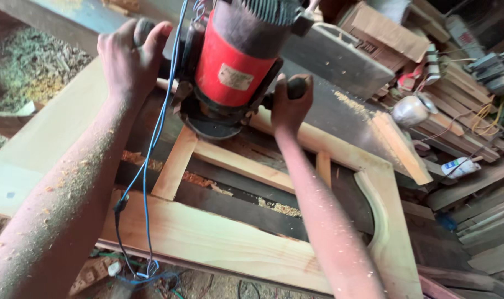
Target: The person uses a red handheld router to shape the edges of a light-colored wooden frame. They guide the tool along the inner and outer contours of the frame, creating a curved profile while wood shavings accumulate on the workbench.
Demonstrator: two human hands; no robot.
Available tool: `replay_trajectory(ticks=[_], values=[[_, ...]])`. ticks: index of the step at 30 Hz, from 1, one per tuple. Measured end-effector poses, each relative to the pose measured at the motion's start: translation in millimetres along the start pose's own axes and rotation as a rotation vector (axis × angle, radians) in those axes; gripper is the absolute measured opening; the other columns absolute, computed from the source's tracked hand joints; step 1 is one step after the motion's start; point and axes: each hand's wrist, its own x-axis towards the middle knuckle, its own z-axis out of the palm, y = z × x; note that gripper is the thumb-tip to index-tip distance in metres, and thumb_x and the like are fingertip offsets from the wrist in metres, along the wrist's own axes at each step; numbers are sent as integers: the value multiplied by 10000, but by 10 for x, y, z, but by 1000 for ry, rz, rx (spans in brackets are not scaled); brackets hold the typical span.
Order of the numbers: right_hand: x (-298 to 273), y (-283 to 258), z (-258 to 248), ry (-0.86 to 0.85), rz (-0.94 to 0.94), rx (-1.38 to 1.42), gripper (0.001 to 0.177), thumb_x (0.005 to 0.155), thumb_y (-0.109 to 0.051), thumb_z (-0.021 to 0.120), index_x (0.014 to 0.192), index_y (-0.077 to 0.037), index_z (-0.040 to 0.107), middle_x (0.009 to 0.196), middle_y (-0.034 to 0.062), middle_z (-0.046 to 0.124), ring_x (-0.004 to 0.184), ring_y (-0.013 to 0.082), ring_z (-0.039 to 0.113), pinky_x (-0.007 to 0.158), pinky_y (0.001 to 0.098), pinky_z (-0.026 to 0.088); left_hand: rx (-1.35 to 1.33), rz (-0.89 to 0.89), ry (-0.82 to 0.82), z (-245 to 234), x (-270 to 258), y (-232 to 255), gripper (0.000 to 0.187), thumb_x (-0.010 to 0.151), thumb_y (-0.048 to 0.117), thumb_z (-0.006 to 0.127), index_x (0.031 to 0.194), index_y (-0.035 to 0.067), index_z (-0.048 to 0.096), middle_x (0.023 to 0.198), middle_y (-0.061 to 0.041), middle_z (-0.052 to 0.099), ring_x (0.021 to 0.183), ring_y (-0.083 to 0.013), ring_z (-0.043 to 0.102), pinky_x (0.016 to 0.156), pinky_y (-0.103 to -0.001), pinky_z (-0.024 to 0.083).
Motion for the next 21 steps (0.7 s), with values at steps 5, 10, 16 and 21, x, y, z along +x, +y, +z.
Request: replay_trajectory(ticks=[5,10,16,21], values=[[68,2,57,6,-48,-41,228,902,-78,703,852,-72,481,739,6,443,686,122,440,650,306,443,-44,-48,-12,-24,-10,48,474,1124,437,653,837,59,654,731,-121,628,654,-344,612,711,-449,468],[99,96,61,-20,-61,-11,235,905,-56,694,839,-73,469,738,1,429,680,116,429,643,302,430,-75,-113,-18,-58,-15,155,479,1129,405,643,804,55,604,705,-144,613,655,-359,624,718,-462,481],[207,296,99,-64,-89,45,229,915,-44,686,823,-77,478,729,-15,441,678,99,429,636,286,417,34,-101,19,-131,-161,376,456,1102,327,635,774,20,557,697,-191,592,691,-394,614,706,-483,467],[222,340,172,-43,-3,78,220,932,-70,681,811,-80,498,696,-29,452,653,87,431,603,277,409,6,-185,-3,-199,-187,534,500,1113,383,657,764,39,563,655,-189,575,610,-380,620,677,-474,479]])
